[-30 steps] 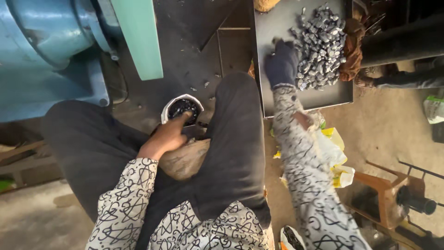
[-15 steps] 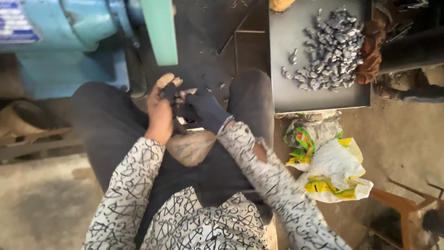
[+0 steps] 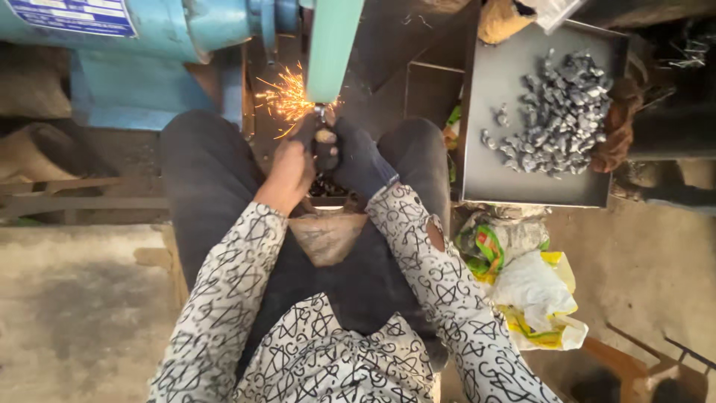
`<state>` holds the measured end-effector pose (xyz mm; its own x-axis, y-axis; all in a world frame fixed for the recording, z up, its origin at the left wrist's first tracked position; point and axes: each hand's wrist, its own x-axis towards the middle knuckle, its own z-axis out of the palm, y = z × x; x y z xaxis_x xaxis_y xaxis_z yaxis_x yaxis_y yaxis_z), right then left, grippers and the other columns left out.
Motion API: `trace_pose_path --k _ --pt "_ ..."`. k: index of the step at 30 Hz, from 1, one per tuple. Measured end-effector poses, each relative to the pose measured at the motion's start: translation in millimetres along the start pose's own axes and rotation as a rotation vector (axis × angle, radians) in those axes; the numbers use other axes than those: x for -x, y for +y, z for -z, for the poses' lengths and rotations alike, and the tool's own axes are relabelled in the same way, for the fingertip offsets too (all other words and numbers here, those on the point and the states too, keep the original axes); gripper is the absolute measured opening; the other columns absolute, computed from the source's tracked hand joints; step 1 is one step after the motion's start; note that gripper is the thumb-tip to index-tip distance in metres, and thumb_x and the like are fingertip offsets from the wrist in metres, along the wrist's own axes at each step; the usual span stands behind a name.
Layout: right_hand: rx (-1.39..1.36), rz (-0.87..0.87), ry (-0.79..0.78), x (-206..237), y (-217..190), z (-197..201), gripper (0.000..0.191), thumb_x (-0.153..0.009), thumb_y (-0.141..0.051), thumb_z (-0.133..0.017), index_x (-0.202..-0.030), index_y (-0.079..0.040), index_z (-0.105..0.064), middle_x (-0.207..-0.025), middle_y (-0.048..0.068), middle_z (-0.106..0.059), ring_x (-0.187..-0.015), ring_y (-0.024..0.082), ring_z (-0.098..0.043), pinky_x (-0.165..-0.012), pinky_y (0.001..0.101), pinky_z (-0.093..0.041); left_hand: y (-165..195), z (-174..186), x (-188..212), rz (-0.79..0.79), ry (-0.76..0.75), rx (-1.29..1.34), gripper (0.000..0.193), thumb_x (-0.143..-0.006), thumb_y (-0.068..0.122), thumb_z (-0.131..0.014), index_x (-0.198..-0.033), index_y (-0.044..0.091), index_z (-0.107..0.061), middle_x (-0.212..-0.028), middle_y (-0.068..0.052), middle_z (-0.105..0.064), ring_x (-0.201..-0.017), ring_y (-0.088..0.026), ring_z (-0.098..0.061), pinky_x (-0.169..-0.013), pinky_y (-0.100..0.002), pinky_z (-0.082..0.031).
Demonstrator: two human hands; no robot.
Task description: The person sits at a belt grinder and grinds small metal castings one at a time, holding each piece against the moving belt with sparks flying, then places the finished piece on a tray of completed parts and picks up the next rough casting from a container.
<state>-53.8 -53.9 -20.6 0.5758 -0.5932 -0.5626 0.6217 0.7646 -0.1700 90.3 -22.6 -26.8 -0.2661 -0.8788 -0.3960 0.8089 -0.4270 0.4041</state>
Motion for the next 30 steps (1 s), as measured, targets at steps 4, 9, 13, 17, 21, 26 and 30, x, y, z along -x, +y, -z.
trace_pose_path --k 4,9,13,17,21,26,30 --pt "0.091 0.066 0.087 -12.4 2.4 12.3 0.019 -0.105 -0.029 -0.055 -0.099 -0.012 -0.06 -0.075 0.0 -0.057 -0.057 0.009 -0.049 -0.047 0.0218 -0.039 10.5 -3.5 -14.3 0.094 0.125 -0.019 0.029 -0.101 0.018 -0.056 -0.126 0.007 -0.063 -0.104 -0.006 -0.069 -0.082 -0.017 -0.067 -0.072 -0.033 -0.059" --pt "0.893 0.628 0.133 18.3 20.0 4.9 0.026 -0.104 -0.027 -0.059 -0.115 -0.003 -0.06 -0.092 0.004 -0.066 -0.078 0.013 -0.064 -0.068 0.03 -0.055 19.2 3.1 13.1 0.048 -0.018 -0.204 0.032 -0.103 0.013 -0.059 -0.134 0.006 -0.061 -0.115 -0.005 -0.075 -0.089 -0.008 -0.065 -0.068 -0.02 -0.049" --pt "1.225 0.708 0.27 41.8 26.6 -9.6 0.029 -0.102 -0.023 -0.065 -0.12 -0.001 -0.059 -0.082 0.002 -0.062 -0.067 0.01 -0.057 -0.06 0.0281 -0.049 30.4 28.7 14.9 0.216 0.036 -0.293 0.028 -0.103 0.01 -0.061 -0.129 0.001 -0.065 -0.097 -0.003 -0.071 -0.081 -0.009 -0.065 -0.062 -0.022 -0.046" --pt "0.976 0.447 0.199 43.7 26.7 -20.6 0.026 -0.105 -0.022 -0.062 -0.113 0.002 -0.067 -0.077 0.0 -0.063 -0.061 0.009 -0.057 -0.056 0.0262 -0.047 16.7 35.5 0.0 0.137 0.22 -0.21 0.033 -0.093 0.007 -0.056 -0.124 0.013 -0.065 -0.081 -0.004 -0.067 -0.067 -0.014 -0.061 -0.054 -0.027 -0.046" --pt "0.786 0.657 0.449 22.5 19.1 -21.6 0.029 -0.104 -0.026 -0.06 -0.106 0.001 -0.069 -0.08 0.004 -0.068 -0.067 0.011 -0.062 -0.061 0.0271 -0.052 -15.3 7.1 2.2 -0.133 0.122 -0.166 0.029 -0.105 0.011 -0.062 -0.13 -0.002 -0.059 -0.105 -0.004 -0.068 -0.098 -0.015 -0.064 -0.087 -0.028 -0.051" --pt "1.05 0.914 0.552 9.0 11.6 -13.4 0.028 -0.104 -0.029 -0.061 -0.108 -0.002 -0.069 -0.093 0.004 -0.072 -0.084 0.008 -0.064 -0.073 0.0235 -0.052 -8.9 -28.0 12.2 -0.051 -0.087 -0.046 0.038 -0.099 0.015 -0.061 -0.136 0.009 -0.06 -0.132 0.0 -0.065 -0.124 -0.011 -0.059 -0.106 -0.024 -0.045" --pt "1.142 0.734 0.657 25.1 14.2 -15.1 0.034 -0.105 -0.032 -0.059 -0.104 0.0 -0.07 -0.084 0.005 -0.071 -0.077 0.015 -0.065 -0.069 0.0295 -0.052 -1.5 -31.6 18.5 -0.221 -0.043 -0.361 0.037 -0.097 0.013 -0.064 -0.134 0.007 -0.066 -0.134 -0.001 -0.065 -0.125 -0.012 -0.06 -0.104 -0.024 -0.048"
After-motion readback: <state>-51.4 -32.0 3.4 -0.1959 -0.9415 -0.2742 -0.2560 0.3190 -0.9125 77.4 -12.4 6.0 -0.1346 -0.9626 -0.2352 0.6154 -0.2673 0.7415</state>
